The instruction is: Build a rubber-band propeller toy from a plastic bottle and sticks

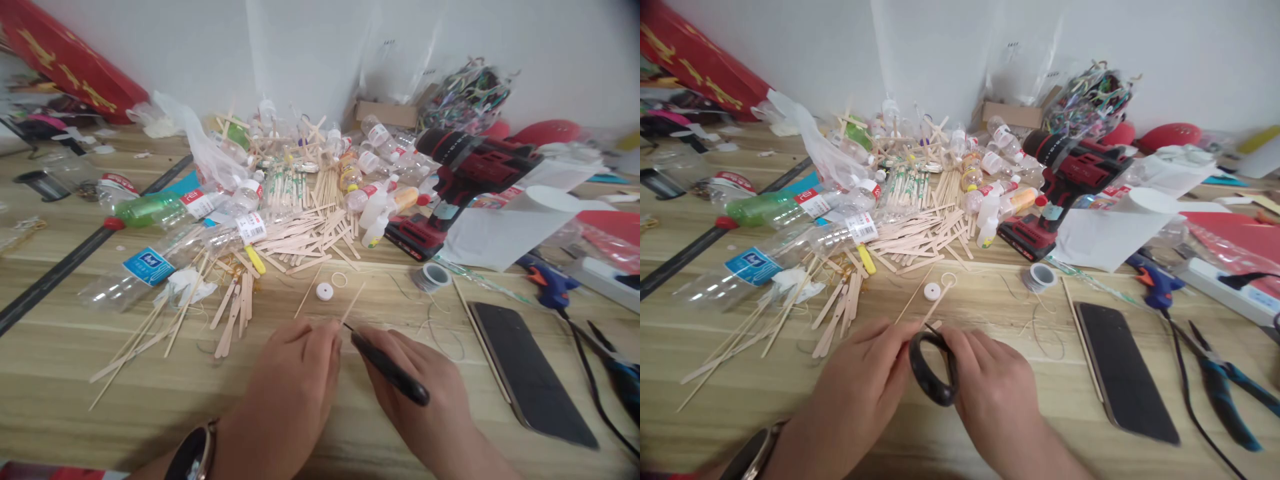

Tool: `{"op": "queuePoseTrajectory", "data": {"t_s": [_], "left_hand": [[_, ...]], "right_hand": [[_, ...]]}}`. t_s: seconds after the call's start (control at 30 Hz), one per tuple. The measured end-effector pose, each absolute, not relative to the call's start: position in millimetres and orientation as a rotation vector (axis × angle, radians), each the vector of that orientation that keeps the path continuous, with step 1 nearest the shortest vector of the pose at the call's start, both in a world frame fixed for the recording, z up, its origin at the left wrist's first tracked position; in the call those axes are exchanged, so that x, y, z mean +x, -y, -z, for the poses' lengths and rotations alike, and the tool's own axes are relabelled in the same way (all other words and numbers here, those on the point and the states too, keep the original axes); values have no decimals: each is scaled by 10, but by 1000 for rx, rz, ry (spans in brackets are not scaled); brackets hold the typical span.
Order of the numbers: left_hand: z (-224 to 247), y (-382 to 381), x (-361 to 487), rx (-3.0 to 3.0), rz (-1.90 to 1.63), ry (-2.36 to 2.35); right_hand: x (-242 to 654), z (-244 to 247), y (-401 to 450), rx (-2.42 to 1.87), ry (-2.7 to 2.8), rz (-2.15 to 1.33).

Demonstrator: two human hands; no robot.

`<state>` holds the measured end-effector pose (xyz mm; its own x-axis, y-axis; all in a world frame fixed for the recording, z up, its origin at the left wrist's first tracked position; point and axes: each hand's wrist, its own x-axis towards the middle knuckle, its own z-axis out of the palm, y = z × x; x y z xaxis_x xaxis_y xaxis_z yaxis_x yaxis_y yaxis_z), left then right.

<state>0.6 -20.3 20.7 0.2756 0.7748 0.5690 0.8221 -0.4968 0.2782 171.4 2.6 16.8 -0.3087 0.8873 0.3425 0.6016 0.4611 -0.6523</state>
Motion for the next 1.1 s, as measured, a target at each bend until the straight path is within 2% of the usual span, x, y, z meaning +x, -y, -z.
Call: {"op": "queuePoseTrajectory", "data": {"t_s": [0.17,0.2,0.3,0.37,0.5,0.53,0.57,0.7,0.73,0.77,0.87,0.9,0.93,1.07,1.1], "left_hand": [[-190,206,-5,-2411,954,1376],[-194,202,-5,-2427,968,1381],[-221,191,-3,-2500,1046,1508],[-224,190,-8,-2500,1048,1520],[-177,206,-30,-2415,944,1317],[-171,211,-34,-2415,939,1291],[-171,215,-37,-2418,954,1304],[-211,219,-41,-2521,1032,1530],[-214,217,-44,-2525,1027,1540],[-210,215,-48,-2517,1009,1510],[-176,210,-67,-2435,952,1313],[-171,209,-73,-2422,946,1271],[-174,209,-77,-2425,955,1268],[-233,209,-72,-2555,1087,1542],[-239,208,-68,-2581,1101,1603]], "right_hand": [[1710,-217,-9,-1265,2068,-1152],[1712,-212,-3,-1264,2076,-1083],[1721,-171,11,-1212,2082,-489],[1718,-164,9,-1183,2076,-364],[1691,-206,0,-1227,2094,-1048],[1690,-206,2,-1231,2092,-1119],[1692,-196,5,-1234,2093,-1057],[1709,-120,16,-1174,2094,-359],[1706,-115,14,-1169,2094,-340],[1700,-121,11,-1189,2105,-445],[1677,-171,3,-1273,2092,-1112],[1677,-184,2,-1280,2083,-1232],[1682,-190,2,-1280,2089,-1205],[1728,-153,7,-1164,2167,-384],[1732,-147,8,-1144,2162,-312]]}}
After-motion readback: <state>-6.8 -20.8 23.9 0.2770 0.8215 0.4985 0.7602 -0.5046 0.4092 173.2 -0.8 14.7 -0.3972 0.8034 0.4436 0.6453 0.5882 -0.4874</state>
